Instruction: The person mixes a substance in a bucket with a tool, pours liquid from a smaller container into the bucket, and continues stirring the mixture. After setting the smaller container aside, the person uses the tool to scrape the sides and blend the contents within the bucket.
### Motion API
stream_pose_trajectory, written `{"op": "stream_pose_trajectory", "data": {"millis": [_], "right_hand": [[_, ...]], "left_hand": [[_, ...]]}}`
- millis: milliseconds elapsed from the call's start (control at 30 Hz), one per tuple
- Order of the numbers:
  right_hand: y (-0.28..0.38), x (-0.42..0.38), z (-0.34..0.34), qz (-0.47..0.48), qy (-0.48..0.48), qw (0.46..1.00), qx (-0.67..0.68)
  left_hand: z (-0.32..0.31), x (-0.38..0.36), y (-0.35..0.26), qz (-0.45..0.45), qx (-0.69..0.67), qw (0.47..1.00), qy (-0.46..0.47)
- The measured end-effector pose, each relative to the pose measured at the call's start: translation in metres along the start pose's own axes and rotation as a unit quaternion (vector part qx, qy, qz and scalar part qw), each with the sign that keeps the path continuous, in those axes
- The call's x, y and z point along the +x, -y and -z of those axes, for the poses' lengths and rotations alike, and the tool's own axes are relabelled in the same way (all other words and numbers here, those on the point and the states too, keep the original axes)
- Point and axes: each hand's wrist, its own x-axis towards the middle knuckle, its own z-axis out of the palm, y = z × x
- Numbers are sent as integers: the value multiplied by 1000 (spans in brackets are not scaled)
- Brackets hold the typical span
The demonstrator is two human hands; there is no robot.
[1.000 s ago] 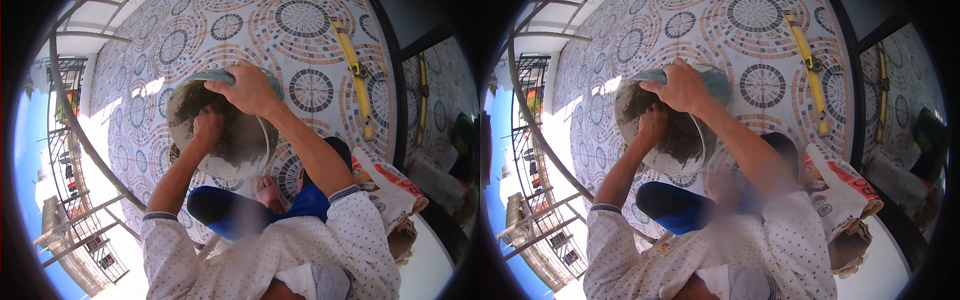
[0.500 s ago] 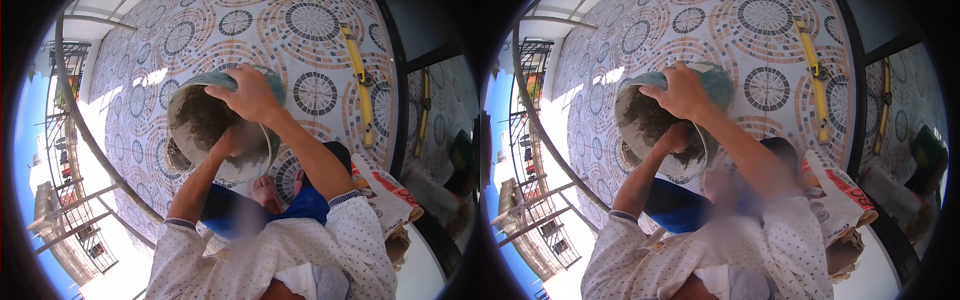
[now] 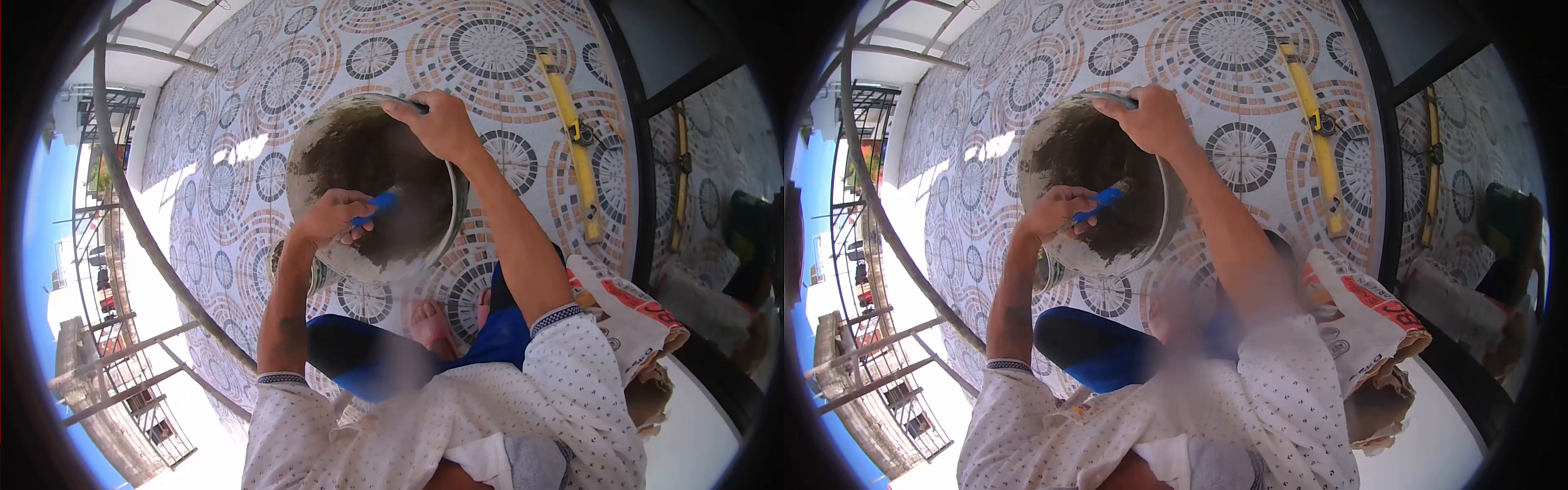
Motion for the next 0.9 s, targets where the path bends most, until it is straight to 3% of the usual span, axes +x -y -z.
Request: {"op": "stream_pose_trajectory", "data": {"millis": [100,200,300,400,600,700,800,900], "right_hand": [[-13,19,11,-41,11,999,-7],[-17,29,24,-95,32,995,-7],[-32,36,25,-111,5,994,23],[-54,44,36,-113,-30,992,42],[-65,48,39,-148,-33,987,47],[-63,49,40,-161,-36,985,57],[-58,49,45,-184,-11,981,56],[-62,49,41,-179,-28,981,67]], "left_hand": [[7,4,-29,-29,189,980,-54],[17,35,-46,-136,466,866,-117],[19,69,-54,-242,547,776,-199],[10,79,-71,-228,520,777,-271],[10,80,-59,-299,489,746,-340],[17,72,-74,-266,412,807,-328],[18,62,-95,-212,411,816,-346],[19,64,-88,-291,465,731,-406]]}}
